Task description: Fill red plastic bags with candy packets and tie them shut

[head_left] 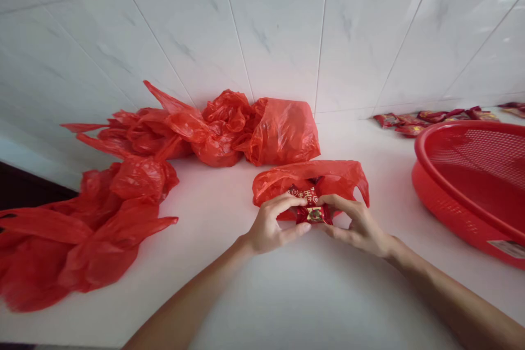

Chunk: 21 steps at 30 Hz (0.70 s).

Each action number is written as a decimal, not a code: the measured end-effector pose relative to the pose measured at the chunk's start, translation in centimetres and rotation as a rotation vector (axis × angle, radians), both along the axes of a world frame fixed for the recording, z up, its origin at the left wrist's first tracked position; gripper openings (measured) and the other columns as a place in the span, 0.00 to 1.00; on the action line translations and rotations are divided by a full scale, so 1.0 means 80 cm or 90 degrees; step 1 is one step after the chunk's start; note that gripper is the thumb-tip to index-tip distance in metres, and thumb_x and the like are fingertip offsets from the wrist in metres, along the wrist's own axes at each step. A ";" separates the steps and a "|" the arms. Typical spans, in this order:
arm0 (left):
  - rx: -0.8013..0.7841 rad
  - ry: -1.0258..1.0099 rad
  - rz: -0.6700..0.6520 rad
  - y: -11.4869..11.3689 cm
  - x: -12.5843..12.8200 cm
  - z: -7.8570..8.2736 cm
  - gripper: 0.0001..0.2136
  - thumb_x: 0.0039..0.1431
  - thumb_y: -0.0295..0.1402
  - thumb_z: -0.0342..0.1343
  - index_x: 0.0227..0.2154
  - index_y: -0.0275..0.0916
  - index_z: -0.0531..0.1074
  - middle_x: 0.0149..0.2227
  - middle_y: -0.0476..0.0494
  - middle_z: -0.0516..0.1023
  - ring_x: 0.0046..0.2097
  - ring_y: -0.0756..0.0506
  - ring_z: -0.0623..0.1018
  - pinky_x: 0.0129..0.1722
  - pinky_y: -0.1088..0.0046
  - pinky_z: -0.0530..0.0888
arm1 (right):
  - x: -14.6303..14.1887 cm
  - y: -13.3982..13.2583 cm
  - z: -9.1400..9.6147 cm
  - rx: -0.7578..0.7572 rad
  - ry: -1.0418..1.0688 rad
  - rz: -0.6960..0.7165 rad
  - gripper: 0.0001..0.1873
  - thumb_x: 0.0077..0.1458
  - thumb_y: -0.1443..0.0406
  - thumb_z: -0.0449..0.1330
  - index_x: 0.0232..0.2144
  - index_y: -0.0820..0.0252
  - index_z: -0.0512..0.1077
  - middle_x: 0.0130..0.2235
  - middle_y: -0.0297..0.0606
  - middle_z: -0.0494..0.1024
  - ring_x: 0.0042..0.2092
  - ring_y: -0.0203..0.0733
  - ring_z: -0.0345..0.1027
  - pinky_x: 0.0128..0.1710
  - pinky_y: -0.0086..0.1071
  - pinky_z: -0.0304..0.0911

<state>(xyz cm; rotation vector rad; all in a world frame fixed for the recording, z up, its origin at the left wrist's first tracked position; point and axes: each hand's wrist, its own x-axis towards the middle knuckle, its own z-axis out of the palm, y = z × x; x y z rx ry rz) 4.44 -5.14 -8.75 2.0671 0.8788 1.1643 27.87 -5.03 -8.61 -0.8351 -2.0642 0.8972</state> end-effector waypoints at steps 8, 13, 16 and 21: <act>-0.082 -0.042 0.013 0.002 0.002 0.000 0.11 0.55 0.34 0.67 0.41 0.37 0.80 0.38 0.42 0.84 0.37 0.46 0.82 0.40 0.70 0.80 | -0.003 0.002 0.002 -0.093 0.073 0.018 0.14 0.61 0.61 0.63 0.48 0.59 0.71 0.41 0.39 0.81 0.38 0.40 0.75 0.39 0.30 0.71; -0.194 -0.065 0.029 -0.001 0.005 0.002 0.12 0.53 0.37 0.68 0.39 0.37 0.81 0.36 0.43 0.84 0.36 0.45 0.81 0.40 0.68 0.79 | -0.008 0.002 0.001 -0.232 0.151 0.036 0.13 0.59 0.59 0.64 0.43 0.59 0.73 0.39 0.38 0.80 0.39 0.40 0.73 0.39 0.32 0.69; -0.268 -0.077 0.030 -0.003 0.006 0.005 0.14 0.54 0.39 0.67 0.39 0.36 0.82 0.37 0.42 0.84 0.37 0.45 0.80 0.40 0.69 0.78 | -0.011 0.003 0.000 -0.333 0.201 0.050 0.15 0.58 0.56 0.66 0.41 0.60 0.73 0.35 0.37 0.79 0.34 0.38 0.72 0.36 0.32 0.68; -0.349 -0.091 0.005 -0.003 0.007 0.012 0.13 0.59 0.42 0.63 0.36 0.36 0.82 0.30 0.45 0.81 0.32 0.48 0.77 0.35 0.73 0.74 | -0.013 0.006 0.002 -0.396 0.226 0.049 0.20 0.59 0.49 0.64 0.35 0.62 0.74 0.32 0.38 0.78 0.32 0.38 0.72 0.36 0.33 0.68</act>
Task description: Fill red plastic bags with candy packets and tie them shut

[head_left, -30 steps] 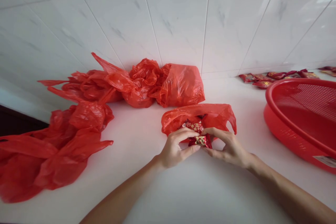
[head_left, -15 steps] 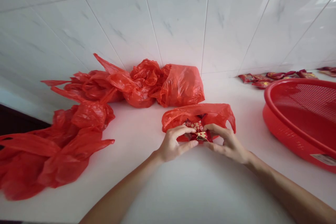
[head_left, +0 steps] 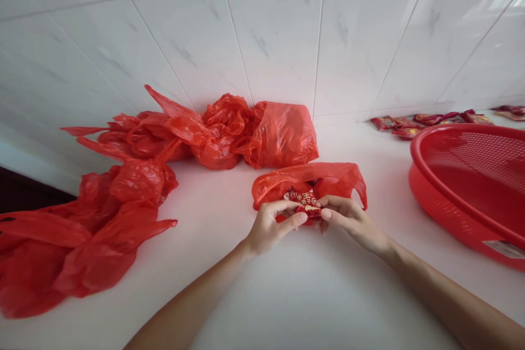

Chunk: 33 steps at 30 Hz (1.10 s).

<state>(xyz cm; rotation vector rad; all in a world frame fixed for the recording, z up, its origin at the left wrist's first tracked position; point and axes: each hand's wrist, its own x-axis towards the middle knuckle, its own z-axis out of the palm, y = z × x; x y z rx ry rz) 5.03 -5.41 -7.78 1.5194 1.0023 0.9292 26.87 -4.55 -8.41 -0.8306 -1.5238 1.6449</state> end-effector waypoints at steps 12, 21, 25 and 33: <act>-0.006 0.000 0.021 0.000 0.001 -0.003 0.19 0.61 0.47 0.60 0.24 0.36 0.75 0.23 0.47 0.75 0.28 0.49 0.73 0.32 0.73 0.70 | -0.001 0.001 -0.009 -0.077 0.010 0.043 0.27 0.63 0.45 0.57 0.35 0.65 0.78 0.29 0.43 0.82 0.29 0.40 0.74 0.36 0.36 0.69; -0.009 -0.023 0.029 0.003 0.001 -0.007 0.16 0.62 0.47 0.59 0.35 0.37 0.78 0.29 0.47 0.76 0.31 0.49 0.76 0.35 0.73 0.73 | -0.003 0.001 -0.010 -0.112 0.010 0.049 0.28 0.63 0.45 0.57 0.36 0.65 0.79 0.29 0.43 0.82 0.29 0.40 0.74 0.35 0.35 0.68; -0.001 -0.021 0.026 0.002 0.002 -0.005 0.16 0.63 0.47 0.58 0.31 0.37 0.75 0.28 0.49 0.74 0.31 0.49 0.75 0.35 0.74 0.72 | -0.002 0.001 -0.010 -0.112 0.020 0.049 0.27 0.63 0.46 0.58 0.36 0.65 0.79 0.30 0.42 0.82 0.29 0.39 0.74 0.35 0.35 0.69; -0.010 -0.052 0.030 0.001 0.005 0.000 0.18 0.61 0.50 0.59 0.29 0.38 0.73 0.28 0.50 0.72 0.30 0.49 0.75 0.34 0.72 0.75 | -0.003 0.000 -0.002 -0.110 0.037 0.042 0.24 0.62 0.47 0.60 0.35 0.63 0.78 0.30 0.41 0.81 0.29 0.39 0.73 0.35 0.34 0.68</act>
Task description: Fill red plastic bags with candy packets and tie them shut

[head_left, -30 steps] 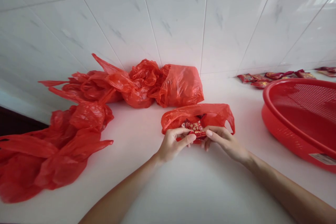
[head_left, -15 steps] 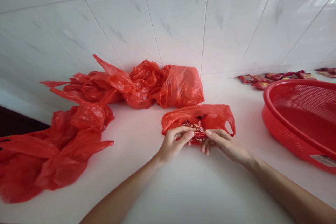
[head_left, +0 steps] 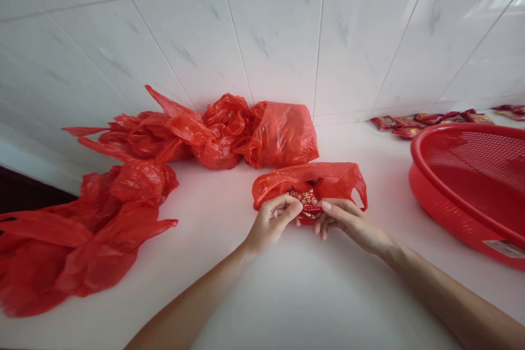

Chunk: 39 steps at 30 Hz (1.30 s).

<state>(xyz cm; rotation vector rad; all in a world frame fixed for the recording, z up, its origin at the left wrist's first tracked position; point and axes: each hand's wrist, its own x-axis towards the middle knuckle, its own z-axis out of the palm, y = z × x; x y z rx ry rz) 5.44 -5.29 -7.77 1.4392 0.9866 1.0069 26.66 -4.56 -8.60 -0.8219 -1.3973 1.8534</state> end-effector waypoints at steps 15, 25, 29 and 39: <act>-0.025 -0.051 -0.005 0.002 -0.001 -0.005 0.17 0.61 0.48 0.60 0.29 0.37 0.75 0.29 0.47 0.78 0.32 0.47 0.80 0.38 0.69 0.77 | 0.001 -0.002 0.007 0.020 0.012 -0.004 0.20 0.62 0.50 0.62 0.34 0.62 0.76 0.34 0.41 0.80 0.32 0.38 0.73 0.37 0.35 0.69; -0.042 -0.064 0.005 -0.001 0.002 -0.002 0.18 0.59 0.50 0.62 0.27 0.38 0.76 0.30 0.46 0.82 0.33 0.45 0.82 0.40 0.66 0.80 | -0.002 -0.003 0.009 0.043 0.022 -0.010 0.20 0.61 0.50 0.62 0.34 0.62 0.76 0.34 0.41 0.80 0.32 0.39 0.73 0.36 0.34 0.70; -0.050 -0.055 0.005 0.000 0.001 -0.003 0.18 0.60 0.49 0.60 0.28 0.38 0.76 0.30 0.46 0.81 0.33 0.44 0.82 0.41 0.65 0.79 | -0.001 -0.003 0.011 0.053 0.003 -0.010 0.20 0.61 0.49 0.62 0.34 0.62 0.75 0.34 0.40 0.79 0.32 0.39 0.73 0.37 0.35 0.70; -0.009 0.004 -0.061 -0.006 0.000 -0.004 0.22 0.51 0.38 0.70 0.49 0.40 0.78 0.50 0.38 0.80 0.53 0.38 0.79 0.56 0.58 0.75 | 0.004 -0.007 0.002 0.283 -0.150 -0.062 0.20 0.58 0.51 0.65 0.46 0.58 0.73 0.39 0.40 0.80 0.37 0.41 0.72 0.37 0.34 0.70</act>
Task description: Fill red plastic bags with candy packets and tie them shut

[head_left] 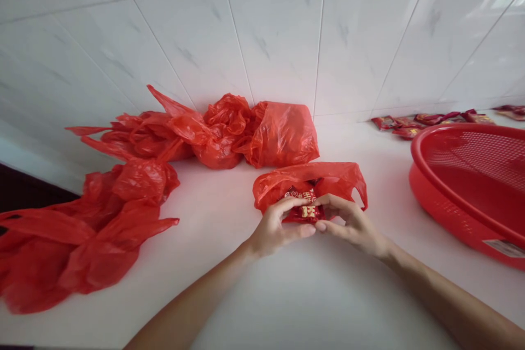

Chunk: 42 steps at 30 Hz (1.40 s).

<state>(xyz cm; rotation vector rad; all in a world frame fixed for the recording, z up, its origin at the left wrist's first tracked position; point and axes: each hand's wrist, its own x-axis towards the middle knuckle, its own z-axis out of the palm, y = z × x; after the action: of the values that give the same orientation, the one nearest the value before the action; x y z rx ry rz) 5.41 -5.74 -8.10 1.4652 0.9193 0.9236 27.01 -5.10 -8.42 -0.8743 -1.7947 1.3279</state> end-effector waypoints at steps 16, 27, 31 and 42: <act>0.188 0.059 0.024 0.000 -0.004 -0.005 0.13 0.51 0.32 0.69 0.40 0.37 0.79 0.41 0.40 0.81 0.44 0.43 0.80 0.47 0.66 0.77 | 0.002 -0.002 -0.001 0.258 -0.127 -0.008 0.12 0.60 0.59 0.63 0.44 0.57 0.72 0.34 0.38 0.78 0.31 0.39 0.72 0.33 0.32 0.71; 0.275 0.052 0.044 0.003 -0.003 -0.009 0.12 0.52 0.30 0.70 0.40 0.37 0.81 0.40 0.40 0.82 0.42 0.44 0.82 0.45 0.68 0.79 | 0.004 0.001 -0.002 0.361 -0.124 -0.001 0.10 0.64 0.61 0.60 0.45 0.58 0.71 0.34 0.37 0.77 0.31 0.37 0.72 0.32 0.29 0.70; 0.277 0.049 0.033 0.003 -0.003 -0.008 0.12 0.52 0.30 0.69 0.40 0.37 0.81 0.40 0.40 0.83 0.42 0.43 0.82 0.46 0.67 0.80 | 0.003 0.000 -0.001 0.397 -0.122 -0.011 0.08 0.64 0.62 0.60 0.45 0.58 0.70 0.33 0.36 0.77 0.30 0.36 0.72 0.31 0.28 0.70; 0.251 0.032 0.038 0.002 -0.003 -0.008 0.11 0.53 0.30 0.69 0.41 0.37 0.81 0.40 0.41 0.82 0.42 0.44 0.82 0.44 0.67 0.81 | 0.003 0.001 -0.004 0.416 -0.125 -0.022 0.09 0.64 0.63 0.60 0.46 0.58 0.70 0.34 0.36 0.77 0.30 0.35 0.72 0.31 0.27 0.70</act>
<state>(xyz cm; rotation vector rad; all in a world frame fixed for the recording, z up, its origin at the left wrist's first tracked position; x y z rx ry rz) 5.20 -5.61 -8.74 1.8072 0.8516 1.1641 27.28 -5.00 -8.73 -0.6725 -2.1607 0.5679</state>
